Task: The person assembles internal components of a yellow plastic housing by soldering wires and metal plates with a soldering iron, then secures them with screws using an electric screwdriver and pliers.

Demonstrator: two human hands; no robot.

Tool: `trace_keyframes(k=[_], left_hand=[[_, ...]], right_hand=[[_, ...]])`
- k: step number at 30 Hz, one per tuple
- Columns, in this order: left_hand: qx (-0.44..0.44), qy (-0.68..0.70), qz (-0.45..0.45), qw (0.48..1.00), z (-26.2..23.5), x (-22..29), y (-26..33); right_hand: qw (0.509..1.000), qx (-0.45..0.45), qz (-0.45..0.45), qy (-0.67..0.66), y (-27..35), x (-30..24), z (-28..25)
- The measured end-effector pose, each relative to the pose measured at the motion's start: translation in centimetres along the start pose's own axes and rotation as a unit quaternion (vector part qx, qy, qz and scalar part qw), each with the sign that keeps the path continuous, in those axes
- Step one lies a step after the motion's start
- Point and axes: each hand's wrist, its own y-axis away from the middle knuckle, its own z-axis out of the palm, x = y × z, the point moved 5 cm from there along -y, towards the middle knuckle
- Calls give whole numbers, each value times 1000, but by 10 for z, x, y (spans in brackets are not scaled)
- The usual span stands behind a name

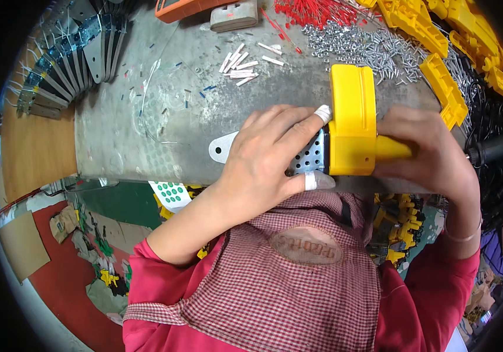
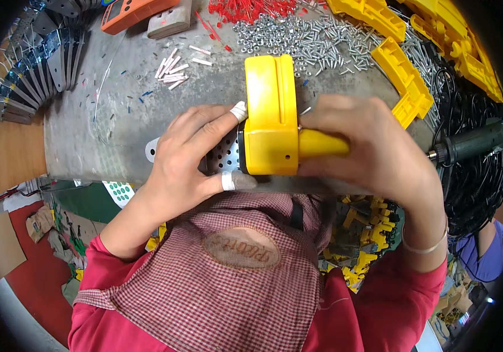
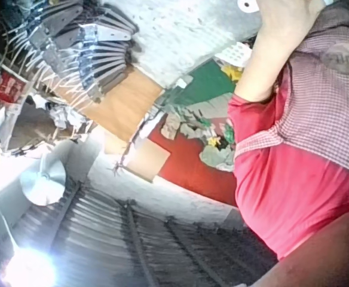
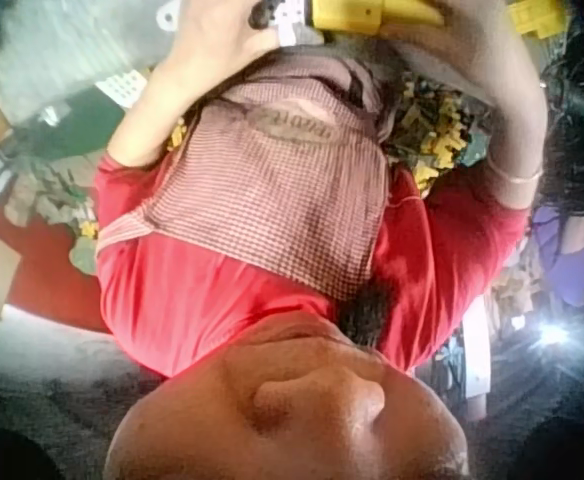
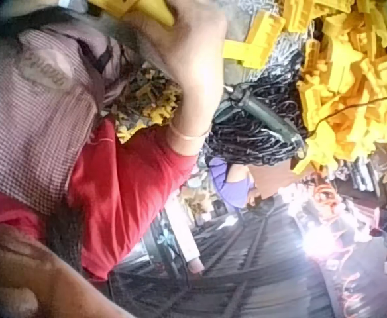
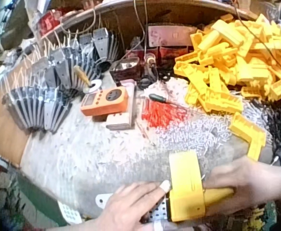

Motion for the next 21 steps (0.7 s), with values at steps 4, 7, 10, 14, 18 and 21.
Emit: trace_keyframes(k=[4, 7, 10, 14, 18, 21], left_hand=[[-4, 16, 6, 1000, -2, 1, -4], [30, 53, 18, 998, -3, 4, -10], [-2, 23, 48, 999, -12, 16, -25], [-175, -96, 148, 969, 7, 43, -45], [-167, -120, 155, 966, 16, 37, -38], [-134, -88, 138, 977, 8, 42, -38]], right_hand=[[993, -9, -49, 107, -3, -10, -9], [995, 24, -16, 94, -1, -27, -3], [973, 54, 87, 209, 6, -41, 15], [949, 162, 45, 268, 20, -39, 34], [940, 252, 68, 222, 49, -26, 6], [768, 558, 183, 256, 125, 10, -49]])
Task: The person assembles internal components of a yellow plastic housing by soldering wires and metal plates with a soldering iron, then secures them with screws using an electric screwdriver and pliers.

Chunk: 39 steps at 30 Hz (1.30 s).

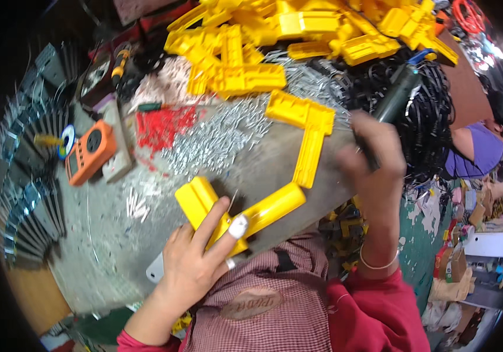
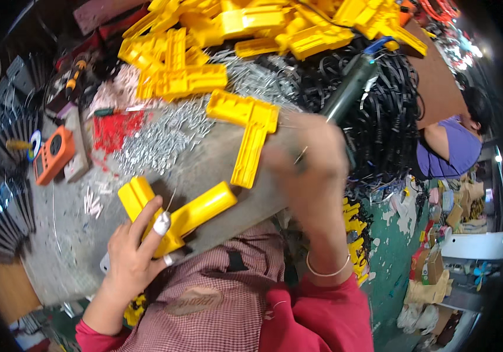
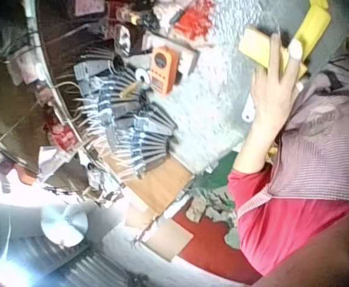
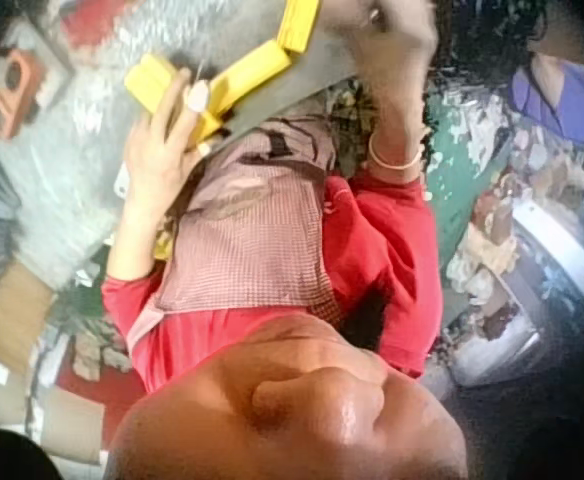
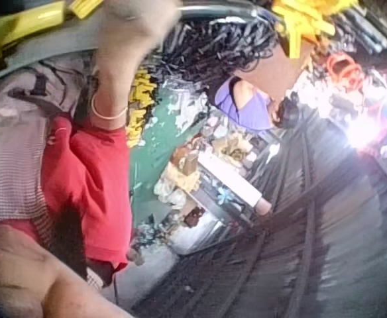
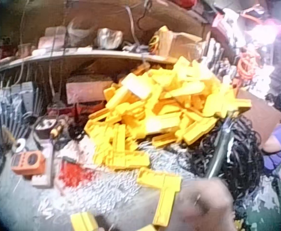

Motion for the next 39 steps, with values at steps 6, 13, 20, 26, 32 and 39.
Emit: trace_keyframes(k=[6, 13, 20, 26, 32, 39], left_hand=[[-7, 43, -15, 999, 4, -5, 1], [13, 89, -67, 994, 4, -9, 9], [34, 122, -32, 991, 6, -14, -3], [39, 131, -29, 990, 14, -18, 2], [47, 130, -25, 990, 16, -21, 9], [18, 80, -25, 996, 10, -14, 6]], right_hand=[[949, 129, 265, 108, -2, 96, -11], [800, 206, 254, -503, -14, 80, 0], [520, -2, 265, -812, -21, -6, 47], [468, 68, 321, -821, 7, 2, 81], [446, 54, 316, -836, 11, -7, 84], [431, 50, 345, -833, 15, -5, 95]])
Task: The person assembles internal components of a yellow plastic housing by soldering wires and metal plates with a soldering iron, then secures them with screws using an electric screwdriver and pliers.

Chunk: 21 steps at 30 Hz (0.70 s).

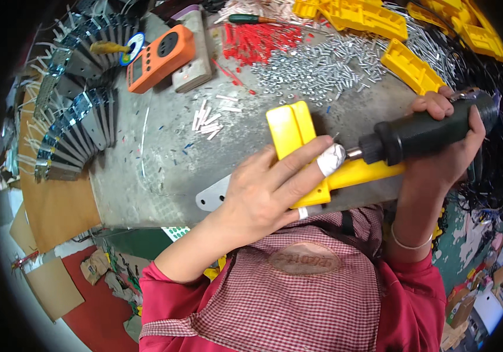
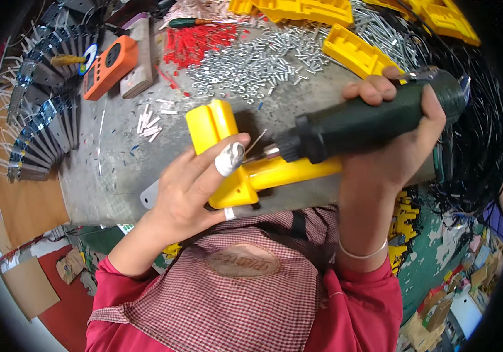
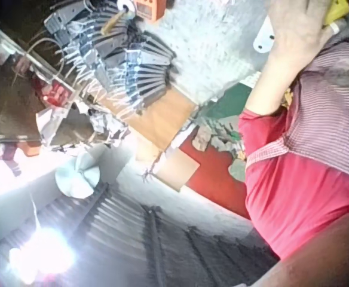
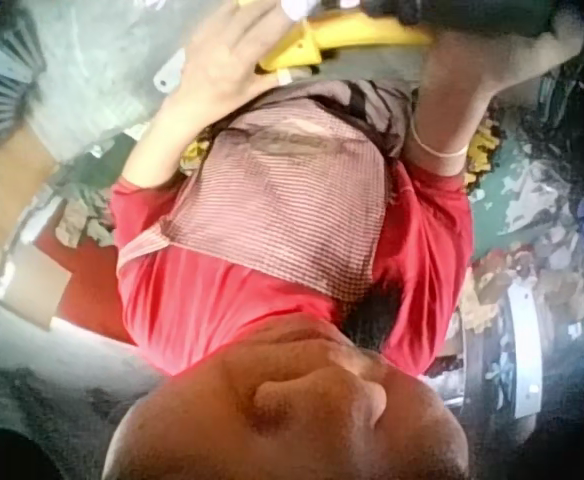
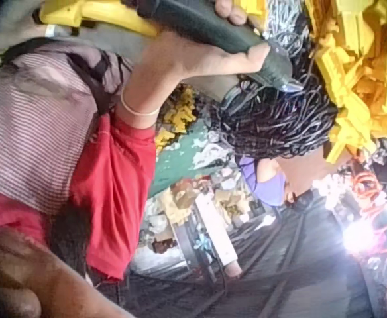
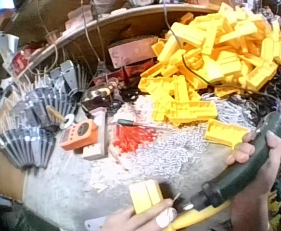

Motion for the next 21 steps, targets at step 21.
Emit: trace_keyframes(k=[21], left_hand=[[45, -381, -8, 923, -32, -69, -57]], right_hand=[[998, -38, 4, -49, 3, -9, -17]])
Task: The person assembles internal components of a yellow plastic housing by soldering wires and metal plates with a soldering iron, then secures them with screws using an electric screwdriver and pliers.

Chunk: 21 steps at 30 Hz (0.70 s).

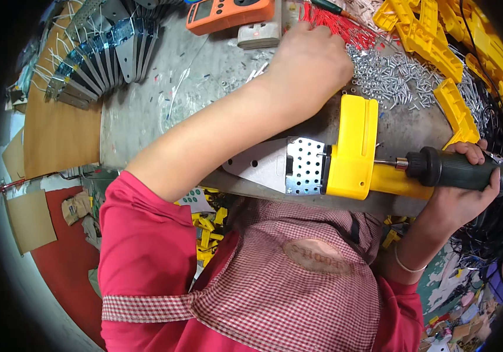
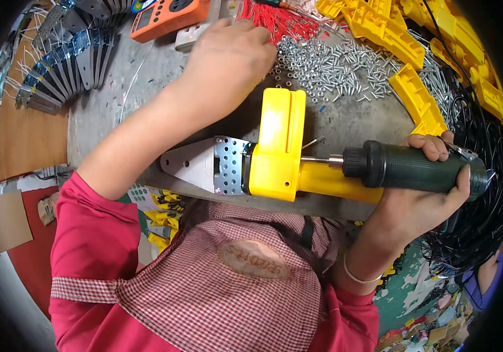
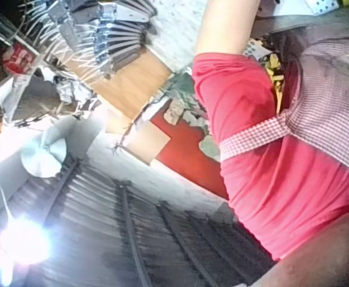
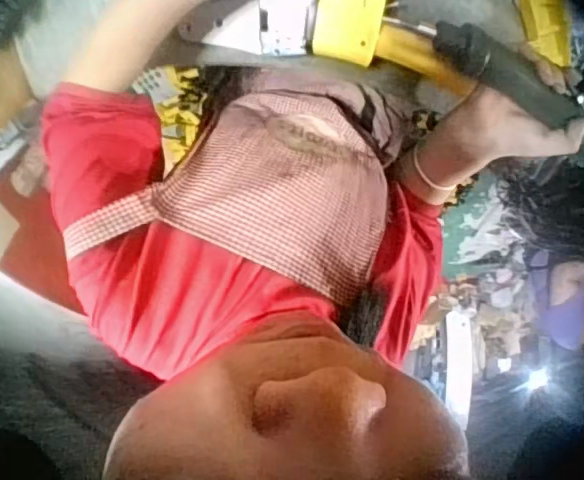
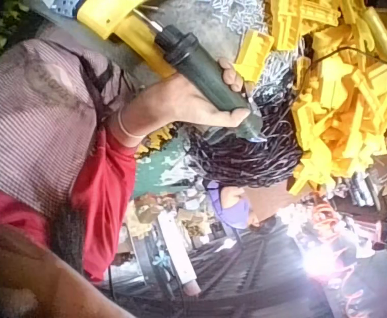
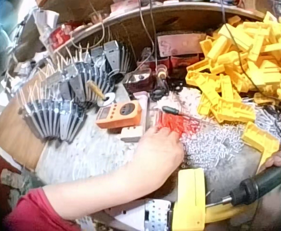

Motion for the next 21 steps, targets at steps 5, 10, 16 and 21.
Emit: trace_keyframes(k=[5, 10, 16, 21], left_hand=[[36, 259, -177, 949, -38, -2, 47], [73, 396, -255, 879, -35, 37, 99], [124, 400, -247, 874, -29, 42, 104], [163, 397, -216, 877, -31, 43, 105]], right_hand=[[1000, 13, 0, 10, 3, -3, -7], [999, 19, 4, 40, 3, -4, -7], [999, 21, 12, 34, 2, -3, -6], [999, 21, 28, 34, 2, -1, -2]])
